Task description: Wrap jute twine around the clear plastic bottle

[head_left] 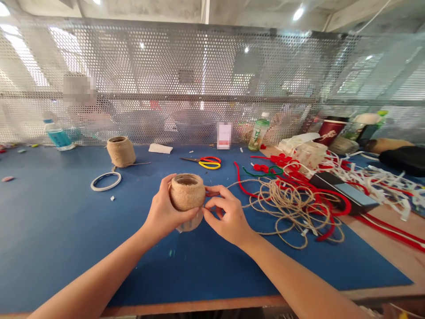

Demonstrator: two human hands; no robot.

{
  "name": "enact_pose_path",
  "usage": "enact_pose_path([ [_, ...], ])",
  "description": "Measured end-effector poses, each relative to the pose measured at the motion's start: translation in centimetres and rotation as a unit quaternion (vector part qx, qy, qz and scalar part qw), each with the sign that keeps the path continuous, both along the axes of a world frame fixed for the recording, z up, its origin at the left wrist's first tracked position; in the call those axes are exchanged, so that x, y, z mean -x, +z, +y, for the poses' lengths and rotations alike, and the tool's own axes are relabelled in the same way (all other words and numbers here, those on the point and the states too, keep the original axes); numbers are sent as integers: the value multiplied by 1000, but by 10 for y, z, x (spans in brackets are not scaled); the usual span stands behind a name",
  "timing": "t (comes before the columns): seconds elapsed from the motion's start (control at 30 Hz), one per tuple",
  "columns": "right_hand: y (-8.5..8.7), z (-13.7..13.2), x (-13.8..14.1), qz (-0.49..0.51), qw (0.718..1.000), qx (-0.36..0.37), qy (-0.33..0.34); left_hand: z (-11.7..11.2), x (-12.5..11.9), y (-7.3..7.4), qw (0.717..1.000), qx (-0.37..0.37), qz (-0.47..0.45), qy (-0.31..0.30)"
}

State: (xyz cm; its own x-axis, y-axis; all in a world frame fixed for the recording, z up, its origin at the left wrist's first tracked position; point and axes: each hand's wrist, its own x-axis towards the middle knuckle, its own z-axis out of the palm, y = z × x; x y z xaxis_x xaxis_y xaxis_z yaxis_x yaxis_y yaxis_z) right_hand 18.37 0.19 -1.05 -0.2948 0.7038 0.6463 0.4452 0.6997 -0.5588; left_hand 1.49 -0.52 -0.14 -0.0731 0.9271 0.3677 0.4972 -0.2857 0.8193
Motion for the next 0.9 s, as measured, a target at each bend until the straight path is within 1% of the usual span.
enact_pose_path([
  [0.13,5,-1,-3,-11,1000,-2,22,1,1,-3,1000,3,-22,4],
  [0.33,10,-1,-7,-2,1000,-14,15,2,1,-9,996,27,-78,-27],
  [0.63,7,2,-8,0,1000,-17,16,5,2,-12,996,36,-70,-30],
  [0.9,7,3,-6,6,1000,-14,16,7,3,-16,996,27,-77,-42],
])
